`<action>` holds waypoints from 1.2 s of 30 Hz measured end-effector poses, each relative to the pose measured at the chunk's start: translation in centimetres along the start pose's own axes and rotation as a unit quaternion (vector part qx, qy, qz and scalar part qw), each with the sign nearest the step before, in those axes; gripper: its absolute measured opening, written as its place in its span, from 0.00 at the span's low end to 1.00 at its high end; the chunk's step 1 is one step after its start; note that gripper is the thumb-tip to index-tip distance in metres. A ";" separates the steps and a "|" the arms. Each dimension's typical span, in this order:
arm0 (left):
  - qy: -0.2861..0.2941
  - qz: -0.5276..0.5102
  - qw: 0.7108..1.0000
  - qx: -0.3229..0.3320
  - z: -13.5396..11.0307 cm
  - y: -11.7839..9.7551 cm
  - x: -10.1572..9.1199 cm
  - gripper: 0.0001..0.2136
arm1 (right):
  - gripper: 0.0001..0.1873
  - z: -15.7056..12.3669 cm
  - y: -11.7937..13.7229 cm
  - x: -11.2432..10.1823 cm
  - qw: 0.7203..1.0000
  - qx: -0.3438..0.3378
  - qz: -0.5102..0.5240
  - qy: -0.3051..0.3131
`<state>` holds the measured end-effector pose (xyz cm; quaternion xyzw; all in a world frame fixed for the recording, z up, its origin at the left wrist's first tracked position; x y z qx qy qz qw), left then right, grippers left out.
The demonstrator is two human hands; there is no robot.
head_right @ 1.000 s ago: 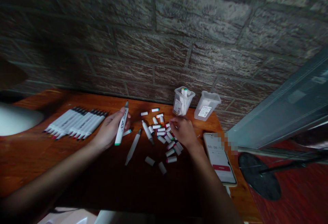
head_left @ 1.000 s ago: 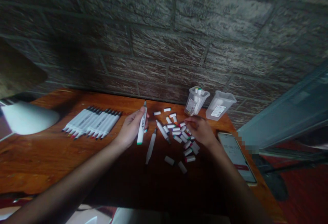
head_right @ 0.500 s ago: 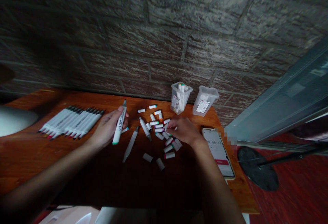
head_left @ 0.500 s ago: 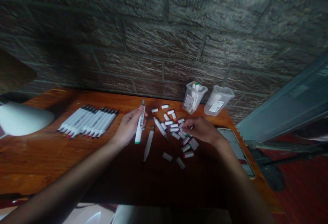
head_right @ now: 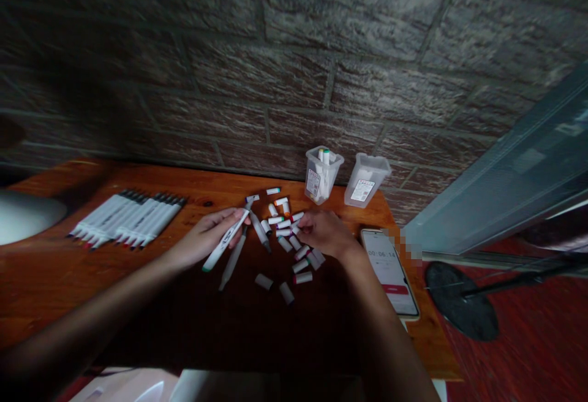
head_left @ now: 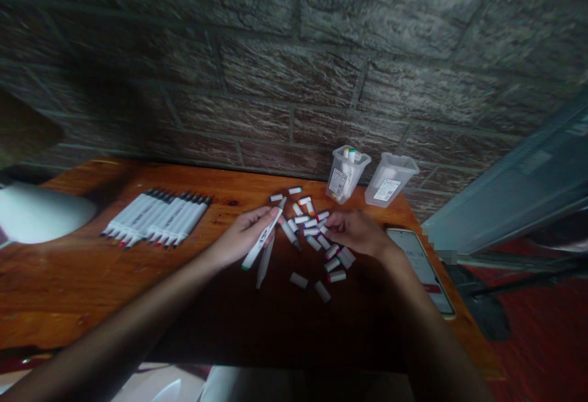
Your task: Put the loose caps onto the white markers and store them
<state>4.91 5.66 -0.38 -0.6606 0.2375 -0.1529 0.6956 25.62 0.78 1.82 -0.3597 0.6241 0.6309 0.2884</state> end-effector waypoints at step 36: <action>0.098 0.044 0.993 0.057 -0.7 -0.8 1.3 0.18 | 0.14 -0.3 4.6 0.3 0.985 -0.082 0.122 -0.088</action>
Point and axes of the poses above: each hand's wrist, its own z-axis towards the middle knuckle, its own x-axis out of the palm, y = z × x, the point moved 8 cm from there along z, towards the middle knuckle, and after that the axes turned 5 degrees about x, right-handed, at the moved point
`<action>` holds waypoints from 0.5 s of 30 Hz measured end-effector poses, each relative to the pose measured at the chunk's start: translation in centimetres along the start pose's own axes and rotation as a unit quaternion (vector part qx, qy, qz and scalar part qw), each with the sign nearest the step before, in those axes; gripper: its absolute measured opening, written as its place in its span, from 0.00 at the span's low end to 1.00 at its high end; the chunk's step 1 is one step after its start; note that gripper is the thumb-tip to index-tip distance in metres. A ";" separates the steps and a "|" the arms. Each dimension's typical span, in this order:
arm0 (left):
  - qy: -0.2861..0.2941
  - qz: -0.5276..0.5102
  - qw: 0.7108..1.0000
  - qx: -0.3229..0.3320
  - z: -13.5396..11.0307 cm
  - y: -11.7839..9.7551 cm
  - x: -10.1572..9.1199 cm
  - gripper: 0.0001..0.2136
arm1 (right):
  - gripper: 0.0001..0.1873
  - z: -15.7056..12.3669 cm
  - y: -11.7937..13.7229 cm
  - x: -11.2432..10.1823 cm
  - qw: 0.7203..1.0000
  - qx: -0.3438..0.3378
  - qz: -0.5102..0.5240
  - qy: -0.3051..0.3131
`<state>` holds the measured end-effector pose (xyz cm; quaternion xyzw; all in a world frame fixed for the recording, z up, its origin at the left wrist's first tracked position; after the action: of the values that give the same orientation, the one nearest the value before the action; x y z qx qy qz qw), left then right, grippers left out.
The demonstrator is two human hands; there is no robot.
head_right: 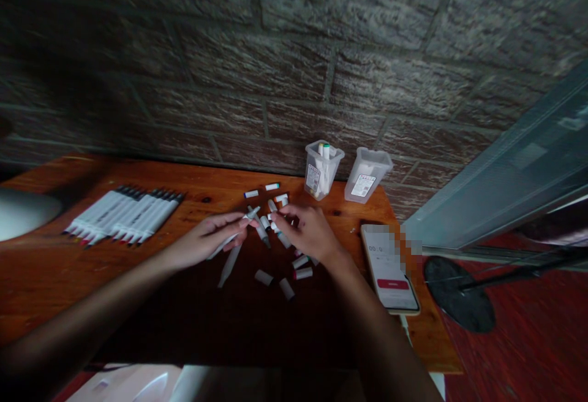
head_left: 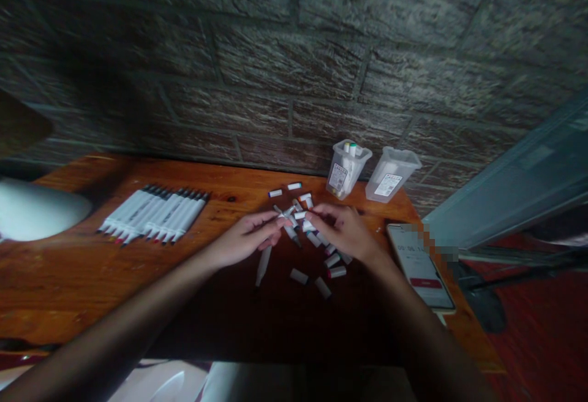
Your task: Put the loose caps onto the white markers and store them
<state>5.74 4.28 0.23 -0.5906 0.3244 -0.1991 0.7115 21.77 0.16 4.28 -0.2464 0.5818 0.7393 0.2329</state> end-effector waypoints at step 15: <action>0.050 0.197 0.974 0.099 -0.8 -2.2 1.4 0.12 | 0.11 -0.6 0.0 4.4 0.984 -0.047 -0.143 0.090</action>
<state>6.40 2.32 1.94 -0.4312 0.4486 -0.1151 0.7743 18.44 -0.14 1.43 -0.4032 0.5234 0.6998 0.2715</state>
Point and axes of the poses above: each hand's wrist, its own z-axis towards the middle knuckle, its own x-axis out of the palm, y = z × x, the point moved 8 cm from there along z, towards the middle knuckle, and after that the axes turned 5 degrees about x, right-handed, at the moved point
